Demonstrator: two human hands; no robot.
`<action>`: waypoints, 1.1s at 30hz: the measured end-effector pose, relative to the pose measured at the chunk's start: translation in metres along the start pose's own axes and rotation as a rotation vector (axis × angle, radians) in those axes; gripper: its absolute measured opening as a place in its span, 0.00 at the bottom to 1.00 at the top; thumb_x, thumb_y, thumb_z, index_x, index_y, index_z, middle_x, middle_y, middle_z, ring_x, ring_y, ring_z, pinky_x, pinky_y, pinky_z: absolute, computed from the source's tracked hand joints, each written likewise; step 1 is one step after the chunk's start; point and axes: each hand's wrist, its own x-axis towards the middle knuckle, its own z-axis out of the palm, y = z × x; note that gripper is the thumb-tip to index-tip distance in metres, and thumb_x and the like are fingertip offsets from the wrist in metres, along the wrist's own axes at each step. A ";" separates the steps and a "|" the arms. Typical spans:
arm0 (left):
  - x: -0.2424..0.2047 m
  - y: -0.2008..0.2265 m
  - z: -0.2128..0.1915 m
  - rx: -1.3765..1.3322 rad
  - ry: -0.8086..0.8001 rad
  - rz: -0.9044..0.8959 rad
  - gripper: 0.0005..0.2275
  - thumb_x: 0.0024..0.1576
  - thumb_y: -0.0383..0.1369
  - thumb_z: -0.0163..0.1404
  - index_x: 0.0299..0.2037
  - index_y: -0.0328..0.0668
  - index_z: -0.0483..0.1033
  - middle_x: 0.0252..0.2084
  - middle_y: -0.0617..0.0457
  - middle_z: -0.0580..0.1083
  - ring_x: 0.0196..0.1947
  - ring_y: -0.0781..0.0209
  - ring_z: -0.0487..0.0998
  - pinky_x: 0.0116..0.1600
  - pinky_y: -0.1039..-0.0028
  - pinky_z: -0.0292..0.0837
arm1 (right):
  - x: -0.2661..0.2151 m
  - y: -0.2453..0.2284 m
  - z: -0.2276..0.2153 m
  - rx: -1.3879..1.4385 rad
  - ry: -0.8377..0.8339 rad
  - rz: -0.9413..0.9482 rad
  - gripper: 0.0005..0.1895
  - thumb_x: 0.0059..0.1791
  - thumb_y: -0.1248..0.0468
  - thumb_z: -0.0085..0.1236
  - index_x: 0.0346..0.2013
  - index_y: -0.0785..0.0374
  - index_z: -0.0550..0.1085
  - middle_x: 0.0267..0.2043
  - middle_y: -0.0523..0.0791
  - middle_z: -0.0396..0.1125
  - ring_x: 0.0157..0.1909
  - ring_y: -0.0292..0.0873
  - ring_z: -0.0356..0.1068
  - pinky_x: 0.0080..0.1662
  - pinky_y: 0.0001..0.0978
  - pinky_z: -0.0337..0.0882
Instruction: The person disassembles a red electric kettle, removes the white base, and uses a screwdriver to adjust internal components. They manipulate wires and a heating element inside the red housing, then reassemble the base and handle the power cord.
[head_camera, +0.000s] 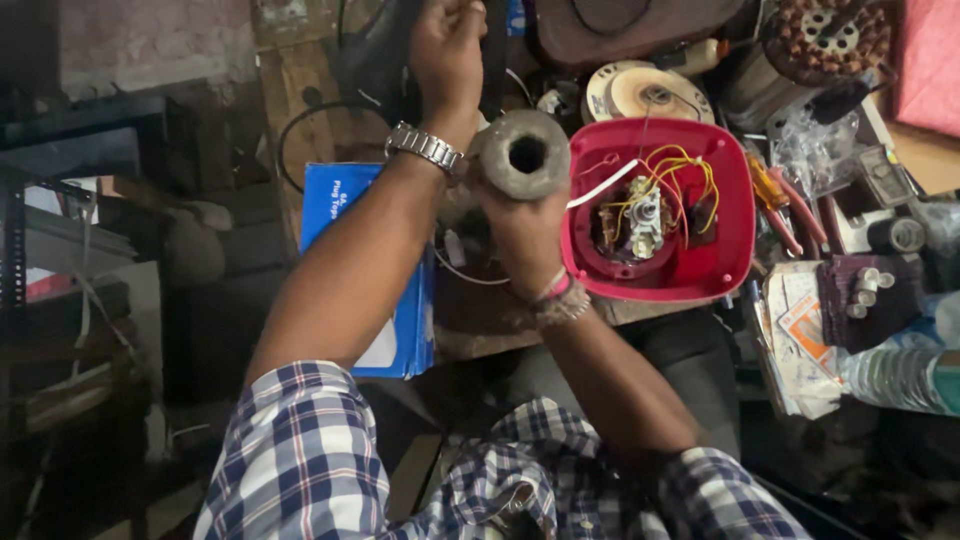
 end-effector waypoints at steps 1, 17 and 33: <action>-0.001 0.002 0.000 0.004 0.023 -0.056 0.07 0.61 0.33 0.56 0.38 0.35 0.77 0.31 0.55 0.78 0.30 0.68 0.76 0.34 0.76 0.69 | 0.003 0.014 0.005 -0.011 0.046 -0.048 0.18 0.44 0.72 0.70 0.45 0.65 0.73 0.43 0.41 0.72 0.44 0.36 0.73 0.47 0.30 0.75; 0.018 0.034 -0.037 -0.034 0.078 -0.052 0.11 0.62 0.38 0.57 0.37 0.37 0.77 0.33 0.55 0.77 0.32 0.67 0.78 0.32 0.75 0.77 | -0.016 0.203 0.009 -0.787 -0.026 0.304 0.34 0.46 0.64 0.66 0.63 0.65 0.61 0.48 0.59 0.69 0.50 0.63 0.70 0.50 0.52 0.69; -0.063 0.163 0.033 0.564 -0.801 0.878 0.14 0.58 0.35 0.63 0.48 0.36 0.79 0.52 0.43 0.76 0.53 0.44 0.78 0.56 0.59 0.73 | 0.027 0.250 0.011 -0.342 -0.042 0.280 0.14 0.55 0.64 0.50 0.55 0.62 0.72 0.50 0.54 0.72 0.51 0.51 0.73 0.52 0.41 0.72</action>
